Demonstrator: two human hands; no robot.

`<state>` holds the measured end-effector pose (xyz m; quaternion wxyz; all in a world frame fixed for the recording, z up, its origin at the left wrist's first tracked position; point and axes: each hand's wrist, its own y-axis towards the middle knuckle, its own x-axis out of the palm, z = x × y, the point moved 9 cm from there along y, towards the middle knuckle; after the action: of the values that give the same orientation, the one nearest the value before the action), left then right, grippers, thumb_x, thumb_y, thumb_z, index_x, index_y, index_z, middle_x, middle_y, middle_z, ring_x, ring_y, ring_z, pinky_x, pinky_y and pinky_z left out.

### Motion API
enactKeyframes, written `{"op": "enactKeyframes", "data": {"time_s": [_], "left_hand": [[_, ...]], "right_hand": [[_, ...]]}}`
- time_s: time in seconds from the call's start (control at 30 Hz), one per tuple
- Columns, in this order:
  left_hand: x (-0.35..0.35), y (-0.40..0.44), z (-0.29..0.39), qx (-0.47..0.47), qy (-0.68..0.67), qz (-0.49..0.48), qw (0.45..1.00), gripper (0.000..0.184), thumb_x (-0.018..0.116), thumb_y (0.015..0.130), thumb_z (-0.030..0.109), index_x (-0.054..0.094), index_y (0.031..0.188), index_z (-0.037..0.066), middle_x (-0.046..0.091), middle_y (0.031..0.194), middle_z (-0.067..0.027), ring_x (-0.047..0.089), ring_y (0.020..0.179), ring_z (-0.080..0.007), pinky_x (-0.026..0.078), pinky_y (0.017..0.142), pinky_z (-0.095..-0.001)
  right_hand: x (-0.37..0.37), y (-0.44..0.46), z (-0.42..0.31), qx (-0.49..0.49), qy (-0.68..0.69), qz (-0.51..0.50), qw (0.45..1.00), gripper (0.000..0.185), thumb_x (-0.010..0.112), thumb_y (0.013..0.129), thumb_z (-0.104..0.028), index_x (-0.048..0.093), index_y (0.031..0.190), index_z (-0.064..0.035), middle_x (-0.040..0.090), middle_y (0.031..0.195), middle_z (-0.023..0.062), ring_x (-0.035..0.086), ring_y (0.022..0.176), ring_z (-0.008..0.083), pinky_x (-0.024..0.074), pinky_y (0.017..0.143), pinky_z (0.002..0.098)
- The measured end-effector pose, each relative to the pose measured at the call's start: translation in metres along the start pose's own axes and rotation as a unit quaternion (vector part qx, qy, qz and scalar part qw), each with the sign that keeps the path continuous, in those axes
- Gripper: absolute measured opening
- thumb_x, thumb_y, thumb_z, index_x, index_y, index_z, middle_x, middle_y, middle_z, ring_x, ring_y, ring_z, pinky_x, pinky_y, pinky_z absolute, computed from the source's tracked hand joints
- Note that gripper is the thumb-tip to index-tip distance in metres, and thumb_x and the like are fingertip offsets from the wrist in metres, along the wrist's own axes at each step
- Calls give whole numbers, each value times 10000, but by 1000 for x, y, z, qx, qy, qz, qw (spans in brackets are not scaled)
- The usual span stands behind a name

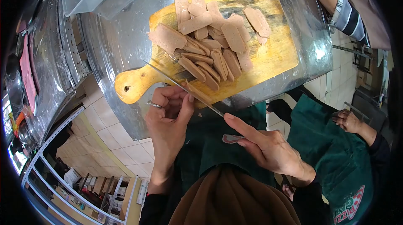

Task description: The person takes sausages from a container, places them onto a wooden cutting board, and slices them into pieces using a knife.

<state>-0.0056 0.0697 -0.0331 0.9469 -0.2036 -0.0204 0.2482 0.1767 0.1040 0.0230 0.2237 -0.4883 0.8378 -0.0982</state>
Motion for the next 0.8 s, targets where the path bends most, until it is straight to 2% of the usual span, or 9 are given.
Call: {"op": "enactKeyframes", "data": {"time_s": [0.6, 0.77, 0.8], "left_hand": [[1, 0, 3, 21, 43, 6, 999, 216, 676, 913, -4, 569, 1100, -14, 672, 901, -57, 634, 763, -75, 520, 696, -207], [1, -1, 4, 6, 15, 8, 1000, 191, 666, 914, -13, 564, 1076, -12, 671, 896, -60, 637, 751, -77, 523, 695, -207], [1, -1, 4, 5, 12, 7, 1000, 187, 664, 914, -16, 562, 1071, -12, 671, 895, -60, 637, 748, -78, 523, 695, -206]], "right_hand": [[-3, -3, -1, -3, -23, 6, 1000, 670, 608, 943, -73, 300, 1533, -156, 665, 1154, 197, 678, 789, 390, 540, 617, 415], [-3, -1, -1, 8, -35, 2, 999, 683, 612, 937, -65, 303, 1536, -178, 693, 1012, 190, 676, 737, 378, 520, 592, 424], [-1, -1, 0, 24, -37, -9, 999, 667, 609, 930, -47, 323, 1523, -158, 668, 1064, 184, 666, 787, 380, 526, 631, 421]]}}
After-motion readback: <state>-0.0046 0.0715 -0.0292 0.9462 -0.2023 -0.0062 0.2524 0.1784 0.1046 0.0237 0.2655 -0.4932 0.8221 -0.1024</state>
